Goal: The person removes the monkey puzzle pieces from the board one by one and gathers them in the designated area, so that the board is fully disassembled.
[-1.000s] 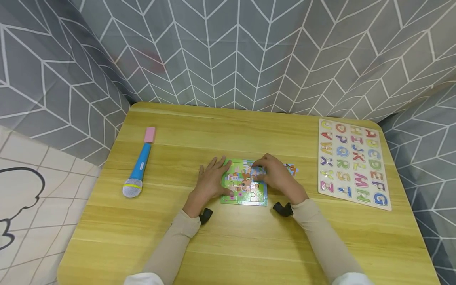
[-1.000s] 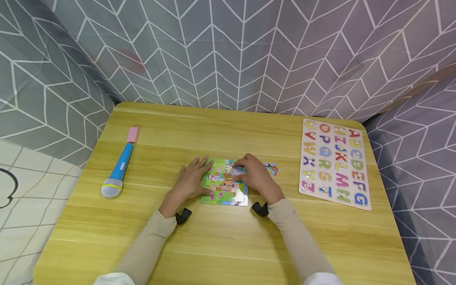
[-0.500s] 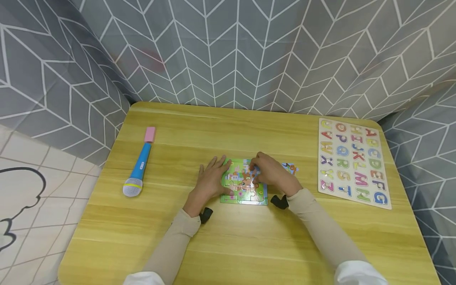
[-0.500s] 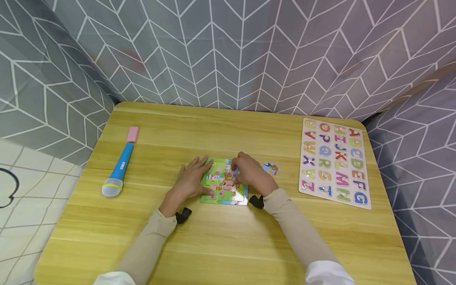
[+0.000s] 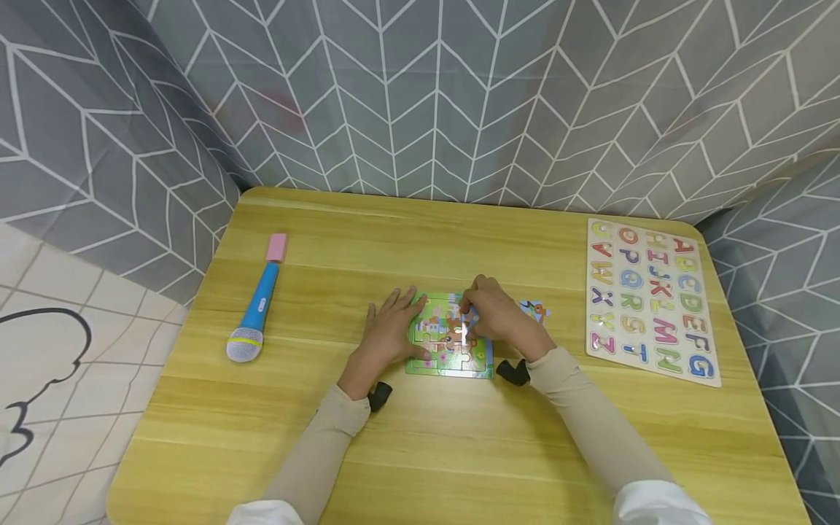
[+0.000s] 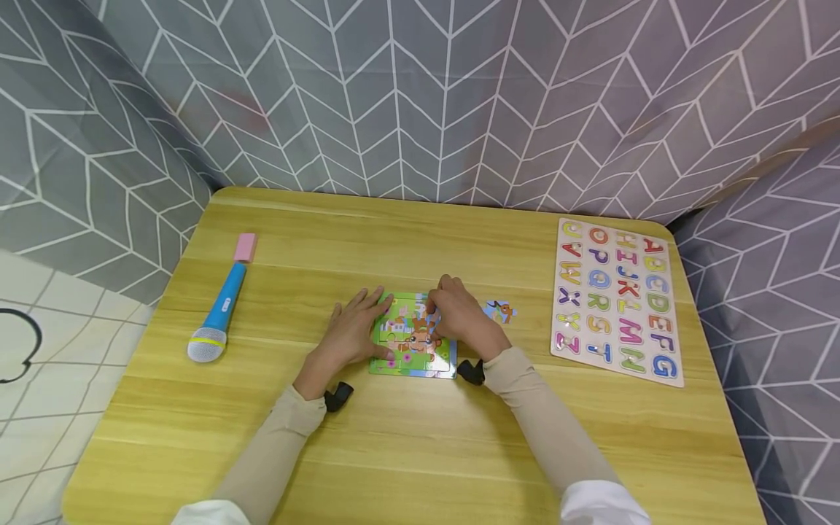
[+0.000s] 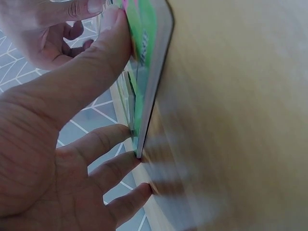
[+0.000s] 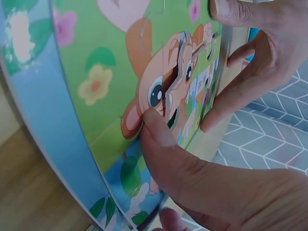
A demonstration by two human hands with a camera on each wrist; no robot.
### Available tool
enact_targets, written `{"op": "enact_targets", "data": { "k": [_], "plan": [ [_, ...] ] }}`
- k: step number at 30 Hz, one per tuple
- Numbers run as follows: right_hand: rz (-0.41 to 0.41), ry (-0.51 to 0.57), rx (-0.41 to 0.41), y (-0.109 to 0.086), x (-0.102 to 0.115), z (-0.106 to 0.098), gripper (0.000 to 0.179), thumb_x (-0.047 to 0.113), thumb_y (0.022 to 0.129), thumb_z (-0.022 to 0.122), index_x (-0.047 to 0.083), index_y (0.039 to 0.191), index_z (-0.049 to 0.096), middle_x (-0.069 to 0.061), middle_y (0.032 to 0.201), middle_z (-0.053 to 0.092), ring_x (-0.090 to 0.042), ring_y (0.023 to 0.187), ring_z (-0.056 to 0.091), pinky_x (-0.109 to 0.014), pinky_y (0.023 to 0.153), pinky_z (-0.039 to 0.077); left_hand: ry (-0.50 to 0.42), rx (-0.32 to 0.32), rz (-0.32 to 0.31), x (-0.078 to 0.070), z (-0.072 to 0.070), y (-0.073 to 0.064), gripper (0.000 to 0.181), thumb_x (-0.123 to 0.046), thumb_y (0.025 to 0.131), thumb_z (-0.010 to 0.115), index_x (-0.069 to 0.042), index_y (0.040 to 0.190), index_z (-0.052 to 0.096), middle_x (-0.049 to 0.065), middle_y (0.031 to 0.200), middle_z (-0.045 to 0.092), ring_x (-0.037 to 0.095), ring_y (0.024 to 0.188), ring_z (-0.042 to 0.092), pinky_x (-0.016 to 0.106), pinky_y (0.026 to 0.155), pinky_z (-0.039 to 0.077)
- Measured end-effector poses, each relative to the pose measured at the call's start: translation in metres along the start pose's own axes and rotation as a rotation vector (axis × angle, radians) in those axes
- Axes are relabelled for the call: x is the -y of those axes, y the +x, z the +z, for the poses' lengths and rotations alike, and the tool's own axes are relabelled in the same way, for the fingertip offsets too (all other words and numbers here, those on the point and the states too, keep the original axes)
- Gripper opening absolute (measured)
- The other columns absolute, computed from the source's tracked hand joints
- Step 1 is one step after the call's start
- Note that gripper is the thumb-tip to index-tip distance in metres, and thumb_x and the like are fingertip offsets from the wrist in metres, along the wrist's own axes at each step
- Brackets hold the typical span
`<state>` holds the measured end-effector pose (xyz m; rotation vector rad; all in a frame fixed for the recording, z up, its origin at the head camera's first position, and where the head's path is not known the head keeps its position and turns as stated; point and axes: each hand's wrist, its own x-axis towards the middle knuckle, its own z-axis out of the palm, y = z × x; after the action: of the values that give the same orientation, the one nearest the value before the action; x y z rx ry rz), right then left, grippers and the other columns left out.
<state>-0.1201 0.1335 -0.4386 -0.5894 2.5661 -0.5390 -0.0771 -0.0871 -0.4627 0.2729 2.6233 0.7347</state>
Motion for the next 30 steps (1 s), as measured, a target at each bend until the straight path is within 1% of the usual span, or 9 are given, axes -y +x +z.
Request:
{"op": "enact_targets", "data": {
  "k": [6,10,13,16,18,22,24,27,30],
  "plan": [
    [-0.012,0.004,-0.038,-0.005,-0.002,0.004,0.035,0.014,0.074,0.089,0.007,0.101,0.068,-0.012,0.126,0.053,-0.032,0.117,0.048,-0.043,0.097,0.05,-0.004,-0.003,0.006,0.0,0.001,0.001,0.111,-0.039,0.065,0.093,-0.021,0.157,0.035,0.004,0.17,0.019,0.034,0.159,0.01,0.074,0.12,0.006],
    [-0.014,0.037,-0.073,-0.011,-0.002,0.008,0.036,0.012,0.076,0.088,0.006,0.106,0.069,-0.012,0.127,0.056,-0.033,0.12,0.05,-0.044,0.1,0.051,-0.005,-0.006,0.006,-0.001,0.001,0.001,0.111,-0.039,0.064,0.093,-0.021,0.157,0.035,0.004,0.17,0.019,0.034,0.159,0.01,0.075,0.12,0.006],
    [-0.008,0.072,-0.102,-0.013,-0.002,0.011,0.048,0.012,0.077,0.087,0.006,0.119,0.066,-0.013,0.127,0.057,-0.035,0.122,0.049,-0.047,0.102,0.05,-0.004,-0.007,0.003,-0.001,0.002,0.001,0.112,-0.039,0.064,0.094,-0.021,0.157,0.035,0.004,0.17,0.019,0.034,0.159,0.01,0.075,0.12,0.006],
    [0.017,0.121,-0.139,-0.014,-0.006,0.013,0.063,0.011,0.079,0.086,0.006,0.134,0.057,-0.016,0.129,0.057,-0.037,0.124,0.05,-0.05,0.102,0.05,-0.001,-0.005,0.001,-0.001,0.002,0.001,0.112,-0.039,0.064,0.093,-0.021,0.157,0.035,0.003,0.17,0.019,0.033,0.159,0.01,0.074,0.12,0.006],
    [0.056,0.165,-0.168,-0.014,-0.01,0.015,0.066,0.011,0.081,0.084,0.006,0.139,0.053,-0.017,0.127,0.059,-0.037,0.119,0.053,-0.049,0.099,0.051,0.001,-0.005,0.002,-0.001,0.002,0.001,0.112,-0.039,0.064,0.093,-0.021,0.157,0.034,0.003,0.17,0.019,0.033,0.159,0.01,0.075,0.12,0.006],
    [0.112,0.241,-0.218,-0.015,-0.02,0.018,0.054,0.01,0.086,0.08,0.004,0.135,0.058,-0.016,0.114,0.063,-0.031,0.103,0.059,-0.044,0.087,0.053,0.002,-0.007,0.007,-0.002,0.001,0.001,0.112,-0.039,0.064,0.093,-0.021,0.158,0.034,0.003,0.17,0.019,0.033,0.159,0.01,0.075,0.12,0.006],
    [0.109,0.264,-0.236,-0.016,-0.023,0.02,0.048,0.01,0.086,0.079,0.003,0.13,0.062,-0.015,0.108,0.065,-0.028,0.097,0.059,-0.04,0.083,0.052,0.005,-0.006,0.006,-0.002,0.001,0.001,0.112,-0.039,0.064,0.093,-0.021,0.158,0.034,0.003,0.17,0.019,0.034,0.159,0.01,0.075,0.12,0.006],
    [0.092,0.283,-0.255,-0.016,-0.025,0.024,0.046,0.011,0.086,0.079,0.003,0.128,0.062,-0.013,0.101,0.064,-0.025,0.089,0.057,-0.034,0.075,0.05,0.008,-0.002,0.002,-0.001,0.0,0.001,0.112,-0.039,0.064,0.093,-0.021,0.158,0.034,0.003,0.17,0.019,0.034,0.159,0.01,0.075,0.12,0.006],
    [0.082,0.299,-0.279,-0.018,-0.025,0.027,0.045,0.011,0.086,0.079,0.005,0.127,0.061,-0.013,0.099,0.066,-0.024,0.087,0.06,-0.032,0.071,0.05,0.011,0.003,-0.002,-0.001,0.0,0.001,0.111,-0.039,0.065,0.093,-0.021,0.158,0.034,0.003,0.17,0.018,0.033,0.159,0.01,0.075,0.12,0.006]
  ]
}}
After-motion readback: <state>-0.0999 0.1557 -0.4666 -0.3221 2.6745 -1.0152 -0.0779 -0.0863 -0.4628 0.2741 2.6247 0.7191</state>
